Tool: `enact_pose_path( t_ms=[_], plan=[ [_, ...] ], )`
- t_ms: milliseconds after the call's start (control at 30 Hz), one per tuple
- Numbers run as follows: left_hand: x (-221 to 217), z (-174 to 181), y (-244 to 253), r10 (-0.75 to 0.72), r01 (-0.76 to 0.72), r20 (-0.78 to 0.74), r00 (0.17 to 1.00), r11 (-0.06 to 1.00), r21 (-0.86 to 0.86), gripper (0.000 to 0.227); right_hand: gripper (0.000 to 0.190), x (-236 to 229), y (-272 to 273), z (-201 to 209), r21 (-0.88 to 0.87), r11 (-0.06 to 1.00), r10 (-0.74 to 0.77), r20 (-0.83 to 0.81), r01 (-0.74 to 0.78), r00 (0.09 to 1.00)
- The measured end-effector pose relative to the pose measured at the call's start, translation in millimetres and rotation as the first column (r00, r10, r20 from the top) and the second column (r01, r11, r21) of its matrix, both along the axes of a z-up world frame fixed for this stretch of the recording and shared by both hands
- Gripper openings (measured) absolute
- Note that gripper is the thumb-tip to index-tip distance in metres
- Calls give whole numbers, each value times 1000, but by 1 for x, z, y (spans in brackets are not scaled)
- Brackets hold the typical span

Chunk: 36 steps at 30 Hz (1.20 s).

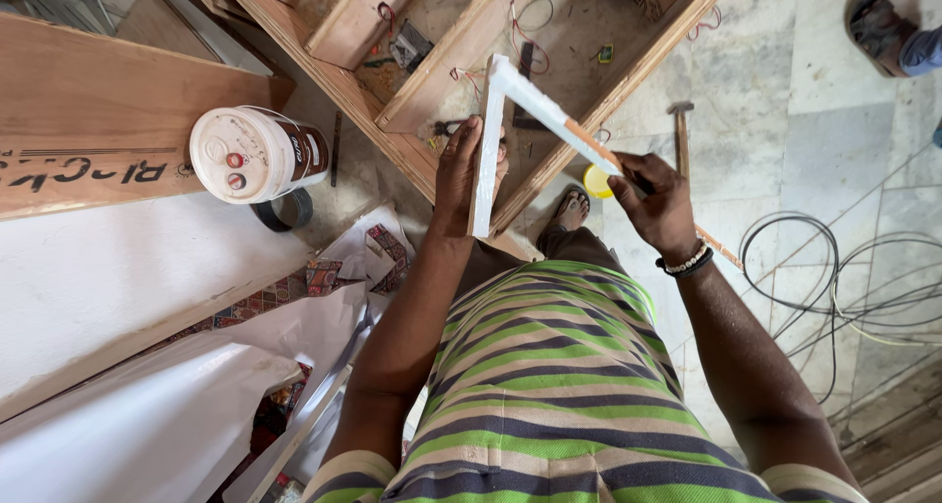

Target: The person constructs a wooden storage unit by hammering nails into plywood panels, applying adhesive, and assembling smaller wooden support pieces.

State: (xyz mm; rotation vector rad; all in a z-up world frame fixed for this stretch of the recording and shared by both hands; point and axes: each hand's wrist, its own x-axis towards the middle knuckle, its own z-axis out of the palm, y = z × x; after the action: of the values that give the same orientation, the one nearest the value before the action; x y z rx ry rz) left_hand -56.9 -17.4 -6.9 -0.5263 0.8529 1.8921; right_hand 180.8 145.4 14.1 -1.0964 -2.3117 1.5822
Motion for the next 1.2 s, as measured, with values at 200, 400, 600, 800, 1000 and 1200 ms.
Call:
enact_pose_path(
  t_ms=[200,400,600,800,1000,1200],
  plan=[
    [-23,-18,4,41,-39,-17,999,997,69,17,33,11,-17,3,39,994,98,-25,-97,995],
    [-48,-23,13,-29,30,-132,991,1000,3,30,32,14,-34,7,-86,993,69,-126,-80,990],
    [-55,-38,13,-130,122,-195,972,991,-54,29,34,-24,-16,5,-122,992,19,-109,-33,994],
    [-66,-24,18,-148,98,-212,966,968,-229,29,37,-44,-23,16,-70,986,150,-66,-154,987],
    [-79,-31,14,-56,43,-153,987,995,-84,23,37,-44,-40,24,-84,938,317,-188,-337,930],
    [-85,-46,6,-12,11,-14,1000,997,-70,27,32,-53,-41,8,-181,967,136,-220,-178,966]
  ],
)
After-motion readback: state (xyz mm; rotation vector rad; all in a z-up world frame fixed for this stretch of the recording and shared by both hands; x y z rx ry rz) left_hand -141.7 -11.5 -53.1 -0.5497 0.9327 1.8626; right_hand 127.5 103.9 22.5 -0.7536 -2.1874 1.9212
